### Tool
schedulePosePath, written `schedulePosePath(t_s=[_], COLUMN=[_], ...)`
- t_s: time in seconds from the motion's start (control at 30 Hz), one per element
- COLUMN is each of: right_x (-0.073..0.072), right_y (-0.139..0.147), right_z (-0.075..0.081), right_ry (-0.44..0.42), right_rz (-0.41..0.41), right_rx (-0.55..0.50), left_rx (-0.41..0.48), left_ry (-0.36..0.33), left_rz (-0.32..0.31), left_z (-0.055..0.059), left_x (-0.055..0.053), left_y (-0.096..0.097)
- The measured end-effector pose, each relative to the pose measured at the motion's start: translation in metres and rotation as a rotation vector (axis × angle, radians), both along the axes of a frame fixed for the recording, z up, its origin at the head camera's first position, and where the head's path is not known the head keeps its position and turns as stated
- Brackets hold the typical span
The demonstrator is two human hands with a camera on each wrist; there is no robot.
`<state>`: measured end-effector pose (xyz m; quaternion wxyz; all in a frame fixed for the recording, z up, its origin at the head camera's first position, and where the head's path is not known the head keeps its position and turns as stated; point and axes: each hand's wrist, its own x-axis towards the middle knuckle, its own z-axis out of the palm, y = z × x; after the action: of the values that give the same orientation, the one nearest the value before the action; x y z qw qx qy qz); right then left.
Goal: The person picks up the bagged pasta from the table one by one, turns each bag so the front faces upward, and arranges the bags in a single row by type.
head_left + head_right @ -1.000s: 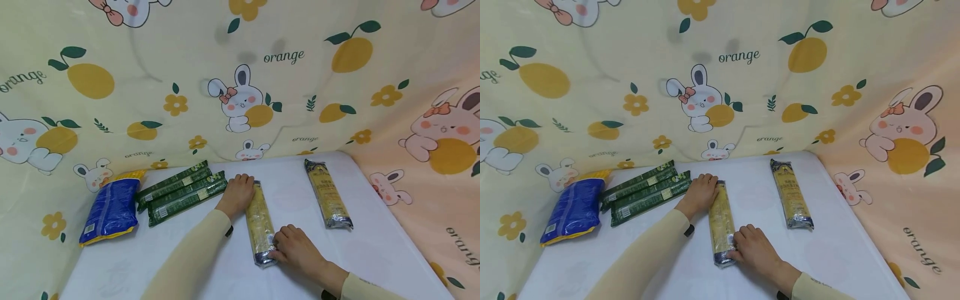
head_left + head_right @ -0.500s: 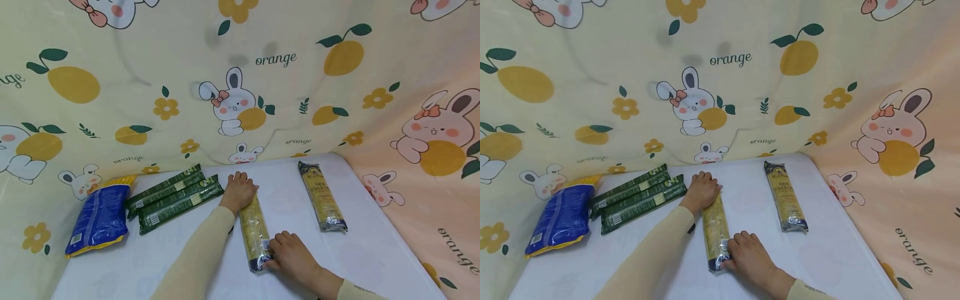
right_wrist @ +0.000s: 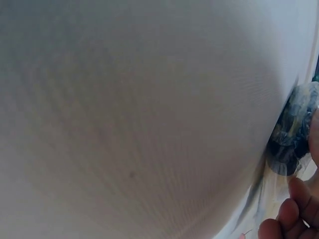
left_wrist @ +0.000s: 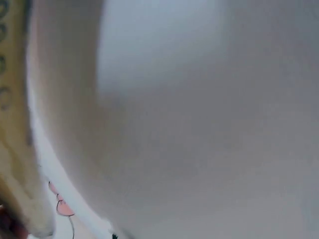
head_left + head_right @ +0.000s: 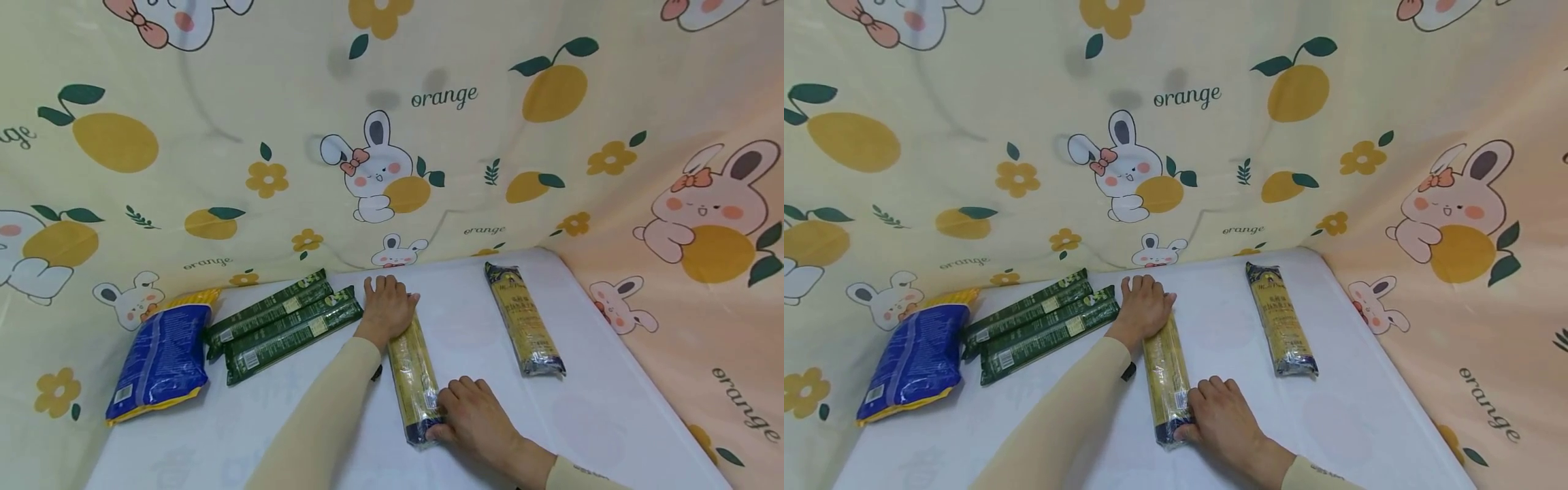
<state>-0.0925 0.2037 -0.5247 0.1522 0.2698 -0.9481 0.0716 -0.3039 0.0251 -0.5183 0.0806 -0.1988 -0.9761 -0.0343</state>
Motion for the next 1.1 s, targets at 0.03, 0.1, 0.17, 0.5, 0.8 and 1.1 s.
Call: schedulePosePath(t_s=[0.03,0.1,0.17,0.5,0.8,1.1], right_x=[0.0,0.002,0.003,0.003,-0.01,-0.039], right_y=[-0.001,-0.001,-0.002,-0.007,-0.017,-0.018], right_z=[0.0,0.001,0.002,0.003,0.007,0.015], right_ry=[0.007,-0.003,-0.042,-0.169,0.009,0.282], right_rz=[-0.009,-0.038,-0.076,-0.126,-0.106,-0.096], right_rx=[-0.002,0.001,0.011,0.013,0.01,0.01], left_rx=[0.019,0.065,0.115,0.268,0.262,0.177], left_ry=[0.015,0.048,0.075,0.378,0.503,0.375], left_rz=[-0.006,-0.031,-0.057,-0.211,-0.219,-0.056], left_z=[0.002,0.006,0.01,0.031,0.063,0.109], left_x=[0.0,0.001,0.003,0.007,0.011,0.017], left_y=[-0.002,-0.006,-0.011,-0.027,-0.038,-0.045])
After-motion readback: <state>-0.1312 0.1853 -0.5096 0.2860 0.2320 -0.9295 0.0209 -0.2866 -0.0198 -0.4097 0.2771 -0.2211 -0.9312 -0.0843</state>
